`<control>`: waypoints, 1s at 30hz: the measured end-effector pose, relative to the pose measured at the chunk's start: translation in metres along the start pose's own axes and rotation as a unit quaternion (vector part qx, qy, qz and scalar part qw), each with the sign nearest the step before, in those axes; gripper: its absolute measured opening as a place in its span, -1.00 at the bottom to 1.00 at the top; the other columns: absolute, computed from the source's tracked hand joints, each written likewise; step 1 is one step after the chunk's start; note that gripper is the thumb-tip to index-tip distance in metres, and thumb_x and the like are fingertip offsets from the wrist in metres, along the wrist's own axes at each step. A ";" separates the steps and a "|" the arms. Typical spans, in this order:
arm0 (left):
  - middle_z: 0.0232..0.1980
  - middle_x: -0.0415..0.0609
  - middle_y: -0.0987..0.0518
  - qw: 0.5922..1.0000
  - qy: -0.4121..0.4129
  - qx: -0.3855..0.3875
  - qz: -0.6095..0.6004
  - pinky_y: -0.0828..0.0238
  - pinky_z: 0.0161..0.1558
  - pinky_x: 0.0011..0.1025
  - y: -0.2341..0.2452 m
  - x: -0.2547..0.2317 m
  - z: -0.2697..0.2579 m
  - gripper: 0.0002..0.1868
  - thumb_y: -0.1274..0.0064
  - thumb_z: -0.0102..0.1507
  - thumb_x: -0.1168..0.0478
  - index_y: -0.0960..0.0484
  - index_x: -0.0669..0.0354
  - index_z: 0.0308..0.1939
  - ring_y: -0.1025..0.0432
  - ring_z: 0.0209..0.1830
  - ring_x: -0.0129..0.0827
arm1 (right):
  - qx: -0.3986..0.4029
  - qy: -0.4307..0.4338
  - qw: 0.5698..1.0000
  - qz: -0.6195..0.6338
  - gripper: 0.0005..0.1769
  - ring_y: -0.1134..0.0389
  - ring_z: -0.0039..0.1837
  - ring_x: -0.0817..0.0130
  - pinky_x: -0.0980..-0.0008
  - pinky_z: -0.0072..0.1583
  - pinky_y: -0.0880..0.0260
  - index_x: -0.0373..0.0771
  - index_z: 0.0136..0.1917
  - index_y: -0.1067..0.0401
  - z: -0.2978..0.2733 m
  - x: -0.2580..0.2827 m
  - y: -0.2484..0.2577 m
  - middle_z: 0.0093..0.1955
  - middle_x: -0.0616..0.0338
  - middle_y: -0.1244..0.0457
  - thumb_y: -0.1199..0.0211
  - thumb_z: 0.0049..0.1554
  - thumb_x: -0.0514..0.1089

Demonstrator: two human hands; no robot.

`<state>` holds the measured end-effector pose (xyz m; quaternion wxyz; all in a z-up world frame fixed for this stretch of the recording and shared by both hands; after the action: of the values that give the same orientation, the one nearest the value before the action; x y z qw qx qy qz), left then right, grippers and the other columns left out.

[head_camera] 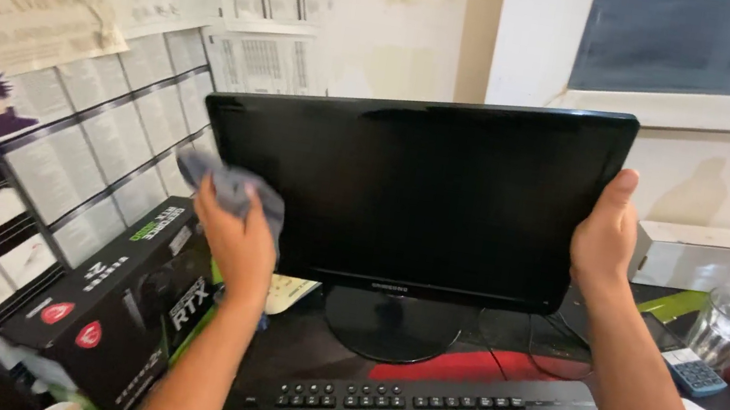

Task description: Wiping down a computer keyboard and the front and back surfaces of a desk monitor with a cleaning cloth.

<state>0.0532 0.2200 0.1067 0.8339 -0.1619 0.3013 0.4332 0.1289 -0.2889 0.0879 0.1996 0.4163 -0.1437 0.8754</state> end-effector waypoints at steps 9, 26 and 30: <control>0.30 0.21 -0.46 0.893 -0.442 0.047 0.062 -0.17 0.45 0.03 -0.087 -0.221 -0.019 -0.42 -0.10 0.20 0.27 -0.43 0.19 0.33 -0.34 0.34 0.12 | 0.001 -0.026 0.999 0.038 -0.16 -0.10 -0.15 0.47 0.36 -0.09 -0.11 -0.33 -0.07 -0.36 0.005 -0.015 0.003 -0.20 0.26 -0.16 0.33 0.45 0.45; -0.11 -0.06 -0.63 0.828 -0.518 0.199 -0.085 -0.36 0.13 -0.20 -0.182 -0.340 -0.098 -0.75 -0.17 0.12 0.14 -0.66 0.01 -0.13 -0.52 -0.02 -0.17 | 0.000 0.070 0.994 0.085 -0.42 -0.25 0.32 0.30 0.28 0.35 -0.24 -0.34 0.42 -0.26 0.007 -0.013 0.011 0.32 0.10 -0.25 0.12 0.43 0.18; -0.11 0.03 -0.69 0.897 -0.362 0.236 -0.097 -0.50 -0.09 -0.14 -0.148 -0.283 -0.012 -0.59 -0.26 0.09 0.04 -0.67 0.07 -0.02 -0.57 -0.13 -0.03 | -0.023 -0.005 1.000 0.021 -0.26 -0.17 -0.04 0.45 0.41 0.01 -0.16 -0.32 0.06 -0.42 0.001 0.000 0.005 -0.09 0.25 -0.23 0.30 0.47 0.35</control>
<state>0.0444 -0.0479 0.2811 0.9369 0.1789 0.0548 0.2952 0.1273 -0.2932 0.0879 0.1901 0.4125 -0.1731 0.8739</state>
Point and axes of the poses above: each hand's wrist, its own z-axis towards the middle knuckle, its own y-axis out of the back of the hand, x = y × z, the point moved 8 cm from there along z, towards the middle knuckle
